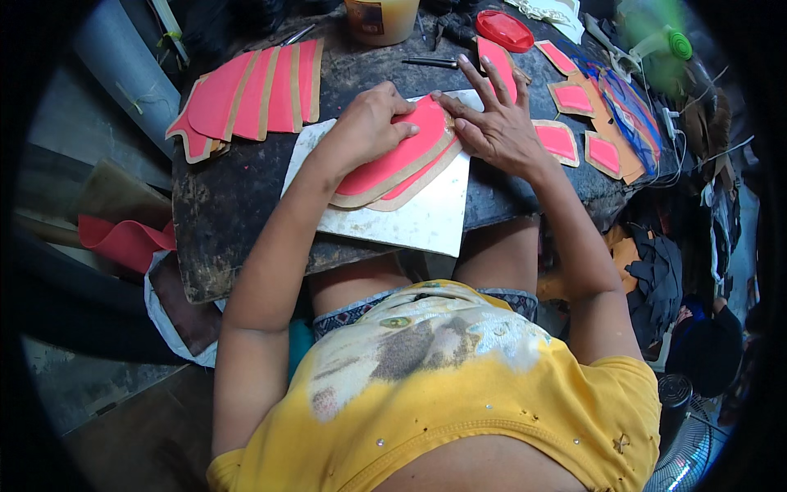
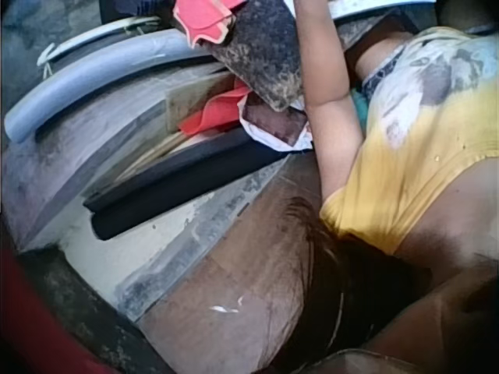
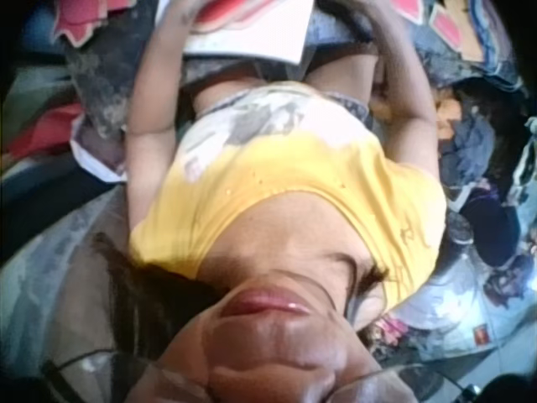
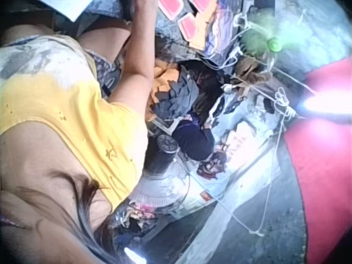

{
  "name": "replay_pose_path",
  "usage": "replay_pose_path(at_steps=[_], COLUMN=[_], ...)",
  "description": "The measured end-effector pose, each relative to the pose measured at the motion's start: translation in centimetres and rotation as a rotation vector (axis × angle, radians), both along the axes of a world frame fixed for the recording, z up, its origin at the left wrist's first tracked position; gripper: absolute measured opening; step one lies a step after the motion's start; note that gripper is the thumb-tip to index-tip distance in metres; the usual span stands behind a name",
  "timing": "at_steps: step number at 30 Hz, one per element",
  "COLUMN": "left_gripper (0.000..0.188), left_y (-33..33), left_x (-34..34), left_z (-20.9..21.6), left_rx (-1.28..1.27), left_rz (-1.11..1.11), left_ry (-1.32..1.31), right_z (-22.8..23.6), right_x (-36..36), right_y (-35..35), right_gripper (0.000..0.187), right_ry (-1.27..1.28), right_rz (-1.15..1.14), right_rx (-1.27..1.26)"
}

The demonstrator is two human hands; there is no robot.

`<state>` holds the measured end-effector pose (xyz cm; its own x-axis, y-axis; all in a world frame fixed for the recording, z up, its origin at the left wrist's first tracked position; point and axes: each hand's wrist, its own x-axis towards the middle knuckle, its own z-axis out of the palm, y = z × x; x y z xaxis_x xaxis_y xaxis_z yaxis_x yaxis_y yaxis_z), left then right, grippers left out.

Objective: The person assembles pink and tan leather pieces by hand, pressing edges together on a white board. They use a hammer to tap the edges of the assembled pieces, then place the finished parts on the workbench.

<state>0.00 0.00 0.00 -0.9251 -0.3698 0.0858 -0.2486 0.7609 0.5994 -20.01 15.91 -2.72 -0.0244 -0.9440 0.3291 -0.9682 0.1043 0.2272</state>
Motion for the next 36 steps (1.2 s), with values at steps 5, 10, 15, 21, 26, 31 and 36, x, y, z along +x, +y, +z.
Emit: replay_pose_path(at_steps=[5,10,15,21,26,31,36], left_gripper=[0.034,0.034,0.025,0.025,0.025,0.03,0.033], left_y=[-1.2,-1.6,-0.5,-0.5,-0.8,-1.6,-2.2], left_x=[1.4,1.1,-0.4,-0.2,-0.4,0.0,0.2], left_z=[0.5,0.4,-0.6,-0.5,-0.5,-0.8,-1.2], left_rx=[0.344,0.459,0.536,0.443,0.534,0.493,0.528], left_rz=[-0.072,-0.092,-0.015,-0.051,-0.064,-0.126,-0.201], left_ry=[0.083,0.037,0.188,0.195,0.171,0.182,0.186], right_z=[0.4,0.4,0.3,0.8,0.3,0.4,-0.2], right_x=[-1.5,-1.0,-0.1,3.6,1.1,0.0,1.4], right_y=[1.7,3.7,2.1,4.4,3.2,1.1,3.6], right_gripper=[0.044,0.044,0.048,0.047,0.042,0.044,0.043], right_ry=[-0.099,-0.203,-0.156,-0.106,-0.081,-0.074,-0.098], right_rz=[0.17,0.226,0.082,0.196,0.121,0.088,0.133], right_rx=[0.051,0.107,0.001,-0.05,-0.119,-0.005,0.072])
